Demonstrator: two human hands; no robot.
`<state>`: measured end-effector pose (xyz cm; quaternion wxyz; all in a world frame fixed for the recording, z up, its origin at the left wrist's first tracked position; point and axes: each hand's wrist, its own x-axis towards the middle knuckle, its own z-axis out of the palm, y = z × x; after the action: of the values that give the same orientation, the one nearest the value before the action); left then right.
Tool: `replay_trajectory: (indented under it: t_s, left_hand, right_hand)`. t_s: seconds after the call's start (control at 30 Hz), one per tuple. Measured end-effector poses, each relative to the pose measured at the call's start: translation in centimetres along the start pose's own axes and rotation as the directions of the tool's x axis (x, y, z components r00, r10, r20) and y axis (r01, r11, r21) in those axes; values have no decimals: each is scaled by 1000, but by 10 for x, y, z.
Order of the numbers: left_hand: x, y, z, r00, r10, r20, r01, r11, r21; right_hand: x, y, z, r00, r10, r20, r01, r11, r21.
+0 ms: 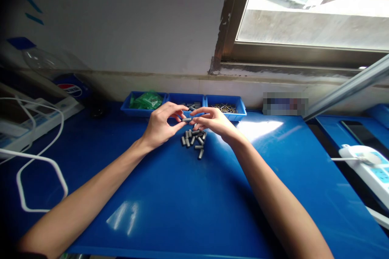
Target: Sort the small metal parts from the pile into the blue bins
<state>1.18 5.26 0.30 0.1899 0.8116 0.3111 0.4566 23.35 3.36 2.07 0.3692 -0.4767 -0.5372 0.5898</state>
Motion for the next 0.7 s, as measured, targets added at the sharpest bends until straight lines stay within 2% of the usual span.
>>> replay_trajectory:
  t_s: [0.13,0.23,0.33,0.4,0.47,0.57,0.63,0.7]
  left_hand:
    - [-1,2,2,1000,10,18,-9,1000,-27]
    - [-3,2,3,999,-17,44,19,999,-36]
    - [-4,1,1,993,-82,84,78,996,42]
    - [-4,0,0,982,-107,157,83,985,153]
    - [-4,1,2,956,-80,282,17,975,221]
    - [-6,4,10,883,32,469,-144,968,205]
    - [-8,6,17,836,55,545,-212,950,229]
    - [-10,8,22,804,26,594,-237,931,279]
  right_hand:
    - [0,4,-1,999,-15,52,11,998,69]
    - [1,6,0,998,-23,51,20,998,59]
    - [2,4,1,998,-46,-37,47,999,17]
    - [3,3,1,989,-80,-127,79,997,-8]
    - [4,1,0,977,-107,-186,107,994,-11]
    - [4,0,-2,975,-107,-197,112,994,16]
    - [4,0,-3,977,-98,-190,107,994,37]
    - [4,-1,-3,976,-96,-197,109,993,55]
